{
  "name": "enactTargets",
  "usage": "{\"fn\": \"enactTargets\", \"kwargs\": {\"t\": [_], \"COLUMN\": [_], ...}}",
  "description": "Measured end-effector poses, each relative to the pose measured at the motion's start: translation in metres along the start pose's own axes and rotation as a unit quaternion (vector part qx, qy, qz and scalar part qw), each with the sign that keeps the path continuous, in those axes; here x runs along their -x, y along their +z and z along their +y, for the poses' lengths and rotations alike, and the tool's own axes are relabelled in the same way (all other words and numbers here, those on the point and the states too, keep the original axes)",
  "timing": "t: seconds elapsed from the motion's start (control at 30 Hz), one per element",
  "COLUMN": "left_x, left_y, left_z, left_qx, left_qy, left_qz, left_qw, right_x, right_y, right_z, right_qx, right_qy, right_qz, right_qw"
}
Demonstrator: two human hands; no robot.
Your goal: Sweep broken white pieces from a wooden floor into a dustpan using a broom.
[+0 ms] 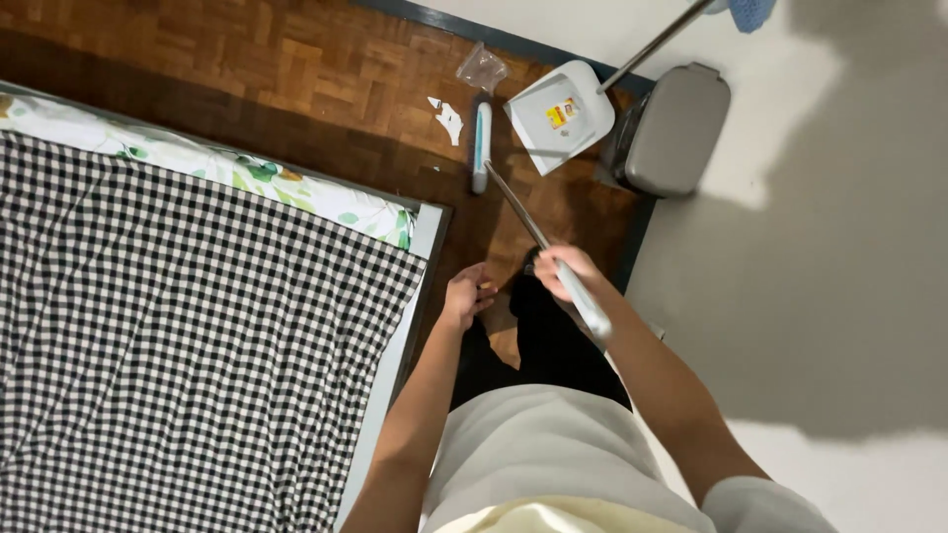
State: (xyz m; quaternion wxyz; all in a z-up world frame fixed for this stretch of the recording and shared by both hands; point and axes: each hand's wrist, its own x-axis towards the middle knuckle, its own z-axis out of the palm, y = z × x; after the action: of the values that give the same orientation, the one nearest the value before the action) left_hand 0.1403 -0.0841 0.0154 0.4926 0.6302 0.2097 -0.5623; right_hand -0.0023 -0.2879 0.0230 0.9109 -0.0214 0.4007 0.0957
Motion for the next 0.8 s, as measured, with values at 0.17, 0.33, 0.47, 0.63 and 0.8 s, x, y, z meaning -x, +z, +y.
{"fn": "enactTargets", "kwargs": {"t": [0.17,0.33,0.47,0.63,0.8], "left_x": [-0.007,-0.015,-0.02,-0.034,-0.037], "left_y": [0.019,0.038,0.052,0.063,0.076], "left_z": [0.005,0.005,0.004,-0.013,-0.018], "left_qx": [0.01,0.019,0.036,0.04,0.042], "left_qy": [-0.001,0.026,0.022,0.03,0.019], "left_qz": [0.01,0.002,0.008,0.013,0.015], "left_qw": [1.0,0.999,0.999,0.999,0.999], "right_x": [0.087,0.091,0.05,-0.018,-0.056], "right_y": [0.036,-0.002,-0.007,-0.016,-0.004], "right_z": [0.006,-0.022,-0.049,-0.06,-0.079], "right_qx": [0.282,0.236,0.3,0.368,0.378], "right_qy": [-0.036,0.001,0.061,-0.031,-0.089], "right_qz": [0.198,0.193,0.142,0.192,0.201], "right_qw": [0.938,0.952,0.941,0.909,0.899]}}
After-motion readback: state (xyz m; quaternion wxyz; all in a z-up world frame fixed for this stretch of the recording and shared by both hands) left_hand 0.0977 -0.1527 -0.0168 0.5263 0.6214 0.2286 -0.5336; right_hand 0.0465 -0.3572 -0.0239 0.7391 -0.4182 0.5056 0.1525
